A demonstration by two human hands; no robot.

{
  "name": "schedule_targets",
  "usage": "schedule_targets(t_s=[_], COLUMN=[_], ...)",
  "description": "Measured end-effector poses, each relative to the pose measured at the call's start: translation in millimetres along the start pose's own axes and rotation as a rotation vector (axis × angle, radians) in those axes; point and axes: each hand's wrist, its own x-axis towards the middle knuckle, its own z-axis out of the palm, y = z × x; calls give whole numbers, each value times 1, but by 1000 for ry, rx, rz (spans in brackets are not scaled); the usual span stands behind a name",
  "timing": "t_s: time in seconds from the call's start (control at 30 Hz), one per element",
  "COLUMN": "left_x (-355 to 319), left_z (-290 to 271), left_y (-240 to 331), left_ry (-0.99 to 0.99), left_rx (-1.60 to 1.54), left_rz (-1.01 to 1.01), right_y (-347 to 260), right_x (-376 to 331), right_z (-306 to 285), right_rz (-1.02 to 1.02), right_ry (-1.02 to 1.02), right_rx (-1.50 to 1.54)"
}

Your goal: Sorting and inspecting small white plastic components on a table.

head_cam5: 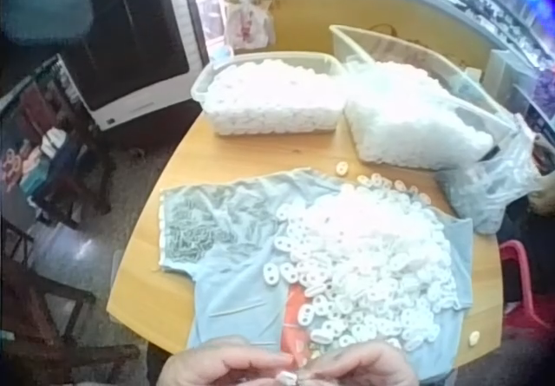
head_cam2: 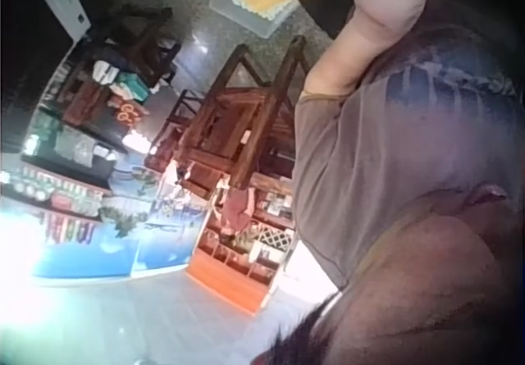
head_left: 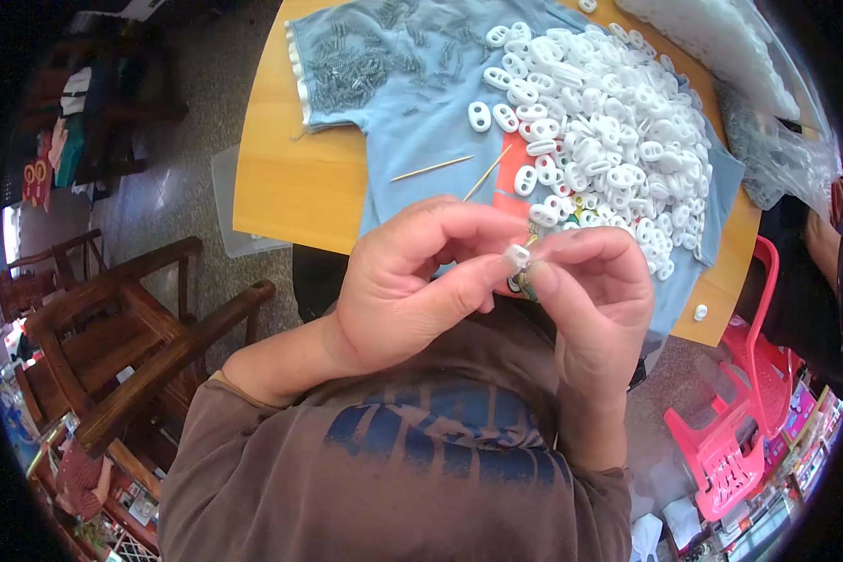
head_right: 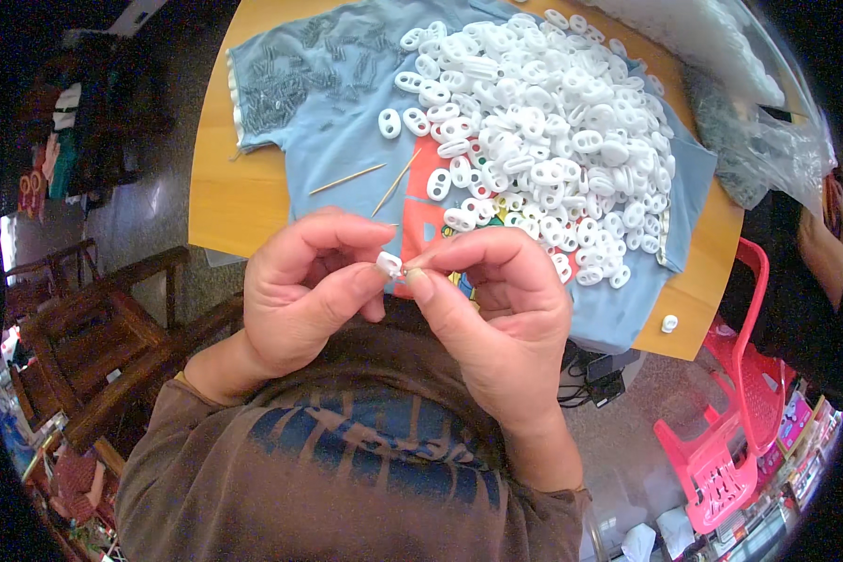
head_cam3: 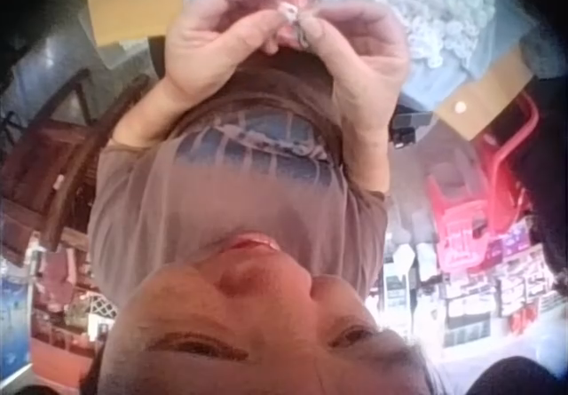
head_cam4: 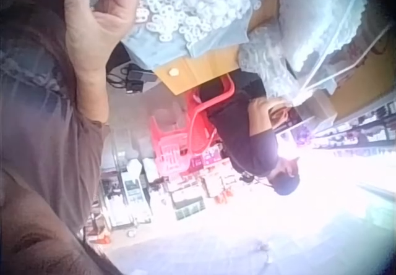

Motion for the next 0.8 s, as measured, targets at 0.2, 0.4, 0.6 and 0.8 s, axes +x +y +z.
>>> schedule_targets(t_s=[0.2, 0.4, 0.6, 0.8], left_x=[2, 1, 0, 0], left_z=[-4, -4, -4, -4], left_y=[-4, -6, -5, -5], left_ry=[-26, -16, 1, 2], left_rx=[184, 201, 133, 146], left_rz=[105, 134, 106, 114], right_y=[1, 5, 7, 7], right_x=[-1, -1, -2, -1], right_z=[0, -1, 1, 2], right_rz=[-55, -261, -299, -307], right_ry=[10, -13, -12, -20], right_rx=[-131, -389, -427, -431])
